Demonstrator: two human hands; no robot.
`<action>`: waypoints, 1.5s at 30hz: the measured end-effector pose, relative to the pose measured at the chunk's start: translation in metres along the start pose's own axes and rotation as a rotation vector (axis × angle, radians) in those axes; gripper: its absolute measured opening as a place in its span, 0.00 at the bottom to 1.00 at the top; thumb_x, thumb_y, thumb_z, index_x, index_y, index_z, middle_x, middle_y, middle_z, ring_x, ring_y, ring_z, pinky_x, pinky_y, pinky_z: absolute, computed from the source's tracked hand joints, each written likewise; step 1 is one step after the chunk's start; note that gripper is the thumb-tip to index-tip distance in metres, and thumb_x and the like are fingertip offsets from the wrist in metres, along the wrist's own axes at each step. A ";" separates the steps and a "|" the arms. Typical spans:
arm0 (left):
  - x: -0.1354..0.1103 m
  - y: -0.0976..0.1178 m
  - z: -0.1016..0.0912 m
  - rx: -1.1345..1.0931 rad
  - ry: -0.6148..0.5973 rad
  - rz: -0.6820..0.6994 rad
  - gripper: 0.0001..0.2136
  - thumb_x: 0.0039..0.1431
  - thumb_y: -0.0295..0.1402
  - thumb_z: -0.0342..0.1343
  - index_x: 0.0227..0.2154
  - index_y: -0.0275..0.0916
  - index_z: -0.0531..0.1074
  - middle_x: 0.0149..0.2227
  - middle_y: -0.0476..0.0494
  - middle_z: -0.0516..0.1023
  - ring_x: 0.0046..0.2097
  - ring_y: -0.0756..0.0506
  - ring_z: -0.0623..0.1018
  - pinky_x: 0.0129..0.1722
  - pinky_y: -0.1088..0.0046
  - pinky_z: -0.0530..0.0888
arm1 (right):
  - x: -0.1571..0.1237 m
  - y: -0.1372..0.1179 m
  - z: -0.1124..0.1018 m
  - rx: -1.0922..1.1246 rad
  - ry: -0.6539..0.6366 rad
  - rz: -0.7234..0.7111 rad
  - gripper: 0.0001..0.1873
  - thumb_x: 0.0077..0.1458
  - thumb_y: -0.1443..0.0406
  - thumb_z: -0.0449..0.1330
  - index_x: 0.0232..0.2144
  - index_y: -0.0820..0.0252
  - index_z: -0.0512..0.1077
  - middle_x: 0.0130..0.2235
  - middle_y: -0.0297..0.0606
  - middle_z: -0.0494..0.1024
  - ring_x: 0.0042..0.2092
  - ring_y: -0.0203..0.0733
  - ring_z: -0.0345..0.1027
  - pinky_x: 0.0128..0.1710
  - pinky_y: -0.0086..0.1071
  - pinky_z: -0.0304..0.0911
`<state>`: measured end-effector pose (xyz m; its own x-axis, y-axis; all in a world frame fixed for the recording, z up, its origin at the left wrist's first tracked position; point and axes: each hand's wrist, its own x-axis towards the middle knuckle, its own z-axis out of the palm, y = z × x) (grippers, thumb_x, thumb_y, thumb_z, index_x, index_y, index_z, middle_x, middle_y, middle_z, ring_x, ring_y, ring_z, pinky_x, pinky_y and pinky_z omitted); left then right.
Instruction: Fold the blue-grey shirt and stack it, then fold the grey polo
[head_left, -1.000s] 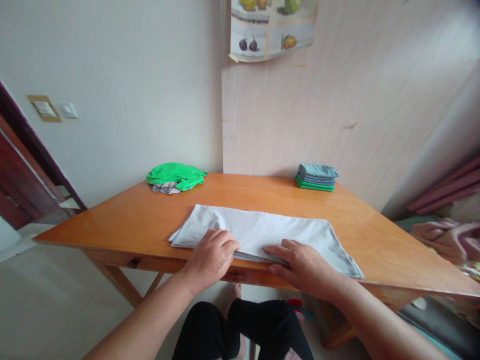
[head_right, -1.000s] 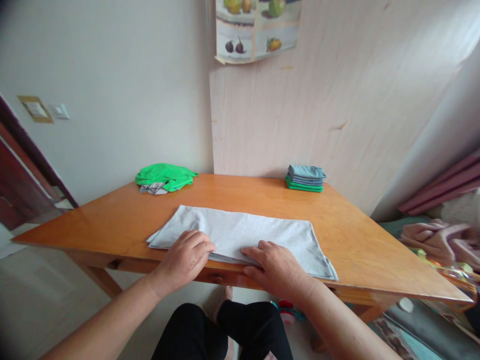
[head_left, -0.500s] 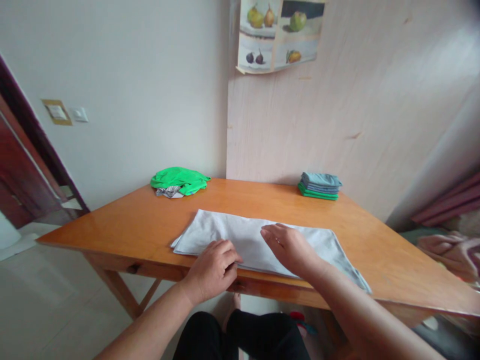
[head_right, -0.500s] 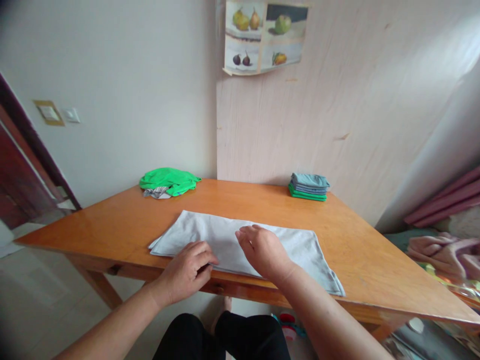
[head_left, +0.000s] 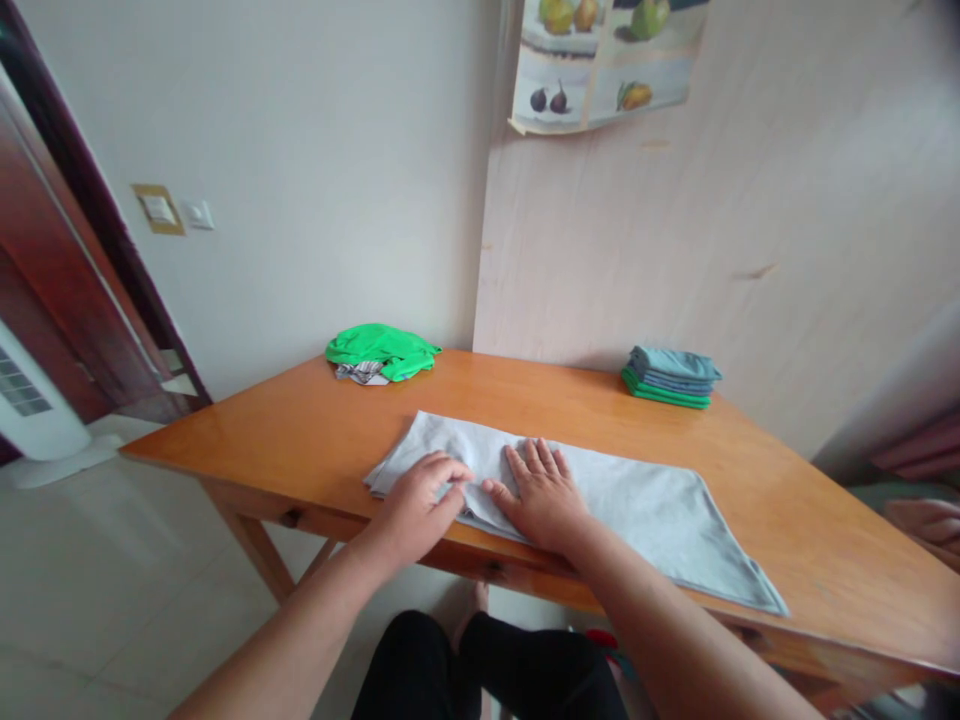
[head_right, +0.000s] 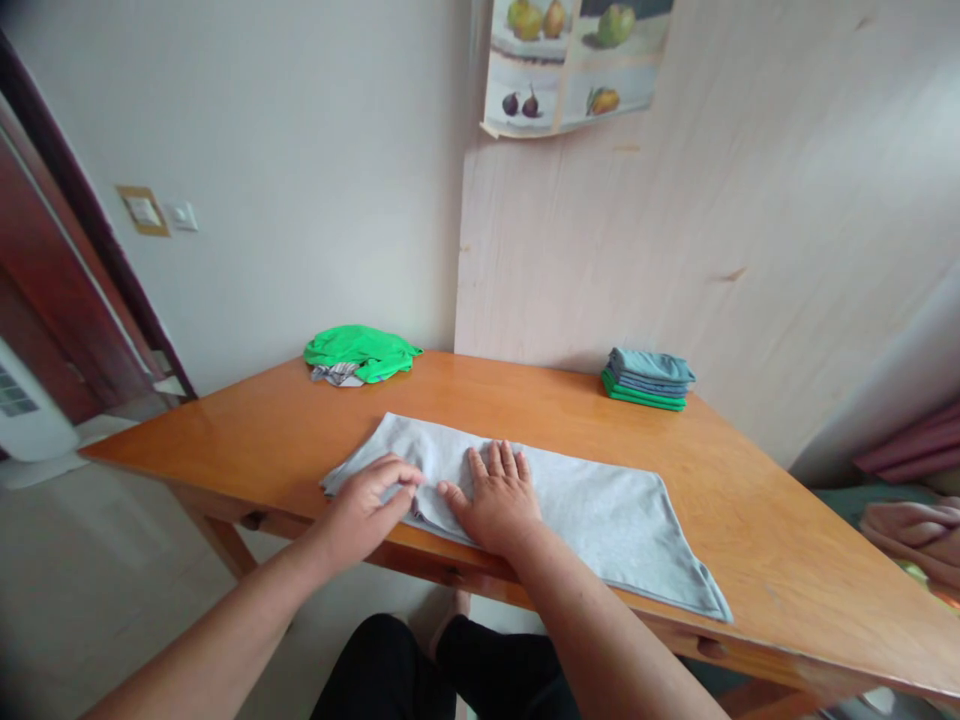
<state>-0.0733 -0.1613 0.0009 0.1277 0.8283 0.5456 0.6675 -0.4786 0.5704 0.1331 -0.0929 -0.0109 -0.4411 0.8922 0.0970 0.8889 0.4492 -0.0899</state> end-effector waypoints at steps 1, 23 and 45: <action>0.001 -0.008 -0.008 0.016 0.071 -0.067 0.07 0.63 0.30 0.51 0.38 0.41 0.75 0.39 0.46 0.79 0.43 0.46 0.78 0.46 0.71 0.73 | 0.000 0.000 -0.001 0.000 -0.009 0.005 0.50 0.62 0.35 0.35 0.72 0.61 0.51 0.73 0.51 0.46 0.74 0.58 0.31 0.70 0.52 0.28; 0.008 -0.039 -0.064 0.656 -0.062 -0.659 0.21 0.60 0.55 0.50 0.29 0.44 0.77 0.36 0.42 0.82 0.39 0.39 0.79 0.37 0.66 0.67 | 0.001 0.002 0.007 -0.025 0.001 0.003 0.58 0.53 0.28 0.36 0.71 0.60 0.53 0.73 0.53 0.49 0.74 0.59 0.30 0.70 0.53 0.28; 0.017 -0.059 -0.057 0.705 -0.077 -0.592 0.06 0.66 0.39 0.52 0.39 0.43 0.68 0.36 0.43 0.79 0.38 0.40 0.79 0.33 0.69 0.66 | 0.001 0.002 0.006 -0.012 -0.015 0.001 0.57 0.55 0.29 0.38 0.72 0.60 0.52 0.73 0.52 0.48 0.74 0.60 0.30 0.70 0.53 0.27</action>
<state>-0.1523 -0.1356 0.0112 -0.3449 0.9106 0.2276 0.9287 0.2958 0.2238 0.1339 -0.0905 -0.0168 -0.4419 0.8933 0.0821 0.8908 0.4478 -0.0776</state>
